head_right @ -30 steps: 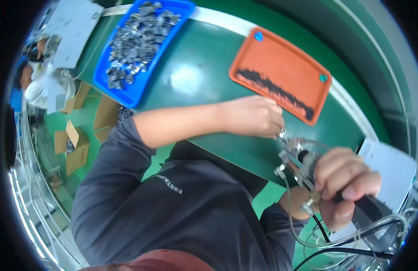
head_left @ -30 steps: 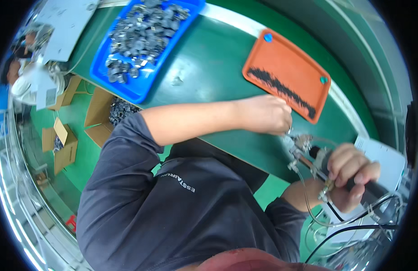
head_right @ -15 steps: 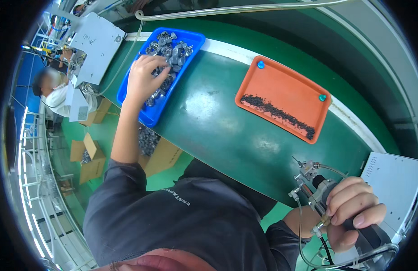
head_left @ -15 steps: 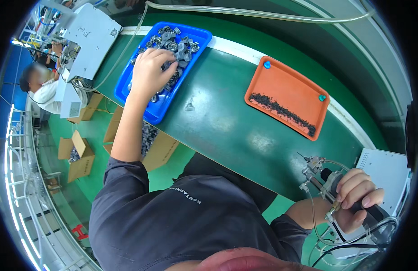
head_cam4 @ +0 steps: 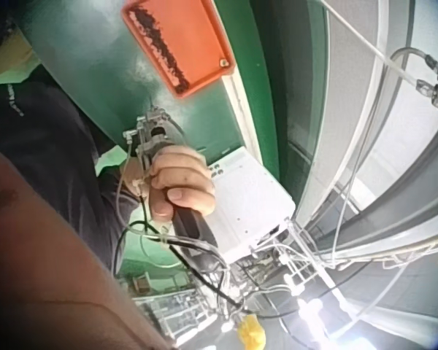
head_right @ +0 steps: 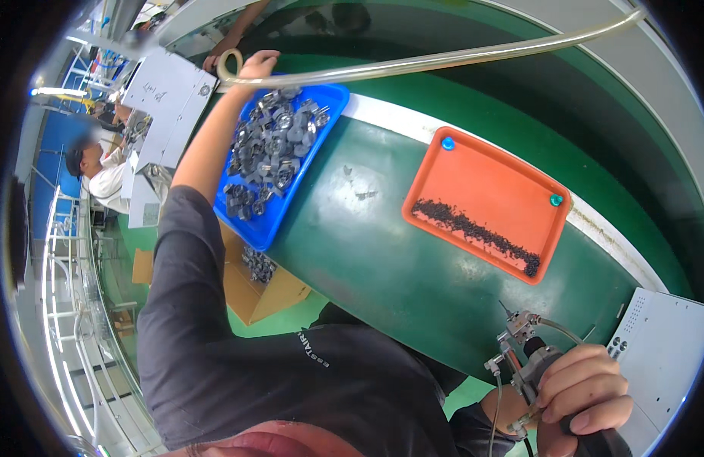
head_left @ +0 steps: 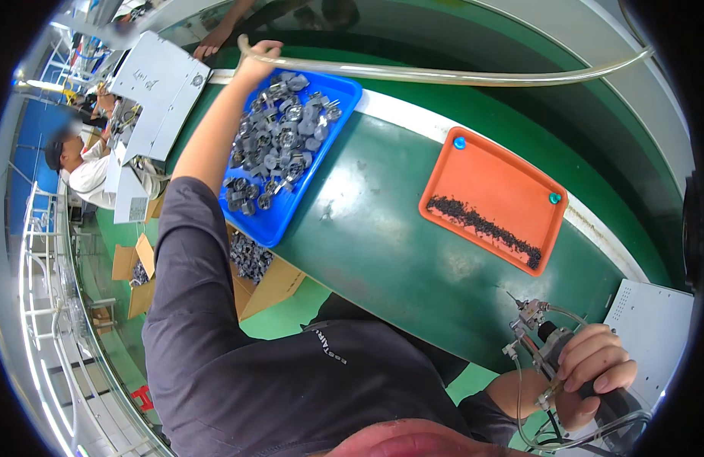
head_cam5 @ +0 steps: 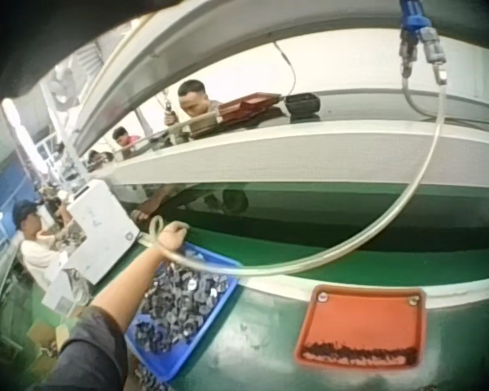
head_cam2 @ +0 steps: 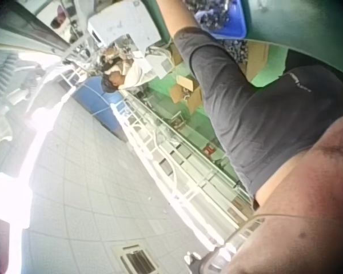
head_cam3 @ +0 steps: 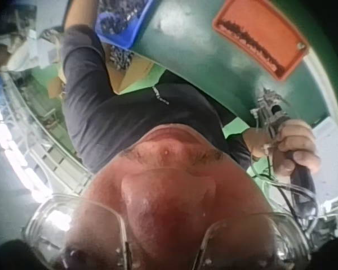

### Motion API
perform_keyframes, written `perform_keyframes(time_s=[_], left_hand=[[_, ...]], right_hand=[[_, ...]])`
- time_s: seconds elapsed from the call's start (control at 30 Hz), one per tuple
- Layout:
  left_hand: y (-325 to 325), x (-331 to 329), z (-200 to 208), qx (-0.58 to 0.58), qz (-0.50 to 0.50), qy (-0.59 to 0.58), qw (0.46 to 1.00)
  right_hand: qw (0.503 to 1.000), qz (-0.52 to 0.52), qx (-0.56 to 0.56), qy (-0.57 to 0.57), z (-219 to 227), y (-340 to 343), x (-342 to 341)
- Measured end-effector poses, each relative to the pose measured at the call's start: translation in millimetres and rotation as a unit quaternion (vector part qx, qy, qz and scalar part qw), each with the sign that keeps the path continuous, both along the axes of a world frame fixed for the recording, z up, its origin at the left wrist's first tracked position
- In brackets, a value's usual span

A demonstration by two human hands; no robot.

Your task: The person repeatedly picks up metal components from a tray and fastens them using an automatic screw-driving tool on a workbench. After working on multiple components, the person stands up from the workstation.

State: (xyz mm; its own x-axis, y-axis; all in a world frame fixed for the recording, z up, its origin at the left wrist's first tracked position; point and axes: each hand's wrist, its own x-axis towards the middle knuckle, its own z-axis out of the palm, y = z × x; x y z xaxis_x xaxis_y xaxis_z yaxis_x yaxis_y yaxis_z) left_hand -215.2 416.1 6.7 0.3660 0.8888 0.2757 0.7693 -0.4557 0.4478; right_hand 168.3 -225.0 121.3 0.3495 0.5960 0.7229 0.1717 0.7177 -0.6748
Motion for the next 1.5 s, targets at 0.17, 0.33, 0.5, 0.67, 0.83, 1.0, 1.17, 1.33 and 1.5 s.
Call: perform_keyframes(time_s=[0.17, 0.33, 0.5, 0.67, 0.83, 1.0, 1.17, 1.33, 1.5], left_hand=[[84, -29, -15, 0.010, 0.056, -0.025, 0.998], [124, -85, -19, -0.017, 0.155, 0.074, 0.985], [95, -28, -77, -0.009, 0.120, 0.092, 0.988], [69, -40, -27, 0.052, 0.023, 0.092, 0.994], [-21, 42, 17, 0.156, -0.171, -0.036, 0.972], [-252, 91, 68, 0.123, -0.315, -0.061, 0.939], [-423, 144, 32, -0.029, -0.493, -0.174, 0.852], [-465, 191, -5, -0.103, -0.548, -0.075, 0.827], [-474, 198, -15, -0.054, -0.552, -0.062, 0.830]], right_hand=[[0.999, -0.030, 0.005, -0.019, 1, 3, 2], [0.999, -0.033, 0.015, -0.031, 1, -1, 6], [0.999, -0.032, -0.011, -0.027, 2, 14, 2], [1.000, -0.013, 0.012, -0.017, 5, 11, 2], [0.999, 0.018, -0.002, -0.047, 5, -4, 12], [0.998, 0.030, -0.002, -0.049, 5, -6, 10], [0.994, 0.088, -0.012, -0.062, 10, -8, 11], [0.983, 0.138, -0.083, -0.089, 14, -12, 23], [0.972, 0.160, -0.137, -0.108, 17, -19, 28]])
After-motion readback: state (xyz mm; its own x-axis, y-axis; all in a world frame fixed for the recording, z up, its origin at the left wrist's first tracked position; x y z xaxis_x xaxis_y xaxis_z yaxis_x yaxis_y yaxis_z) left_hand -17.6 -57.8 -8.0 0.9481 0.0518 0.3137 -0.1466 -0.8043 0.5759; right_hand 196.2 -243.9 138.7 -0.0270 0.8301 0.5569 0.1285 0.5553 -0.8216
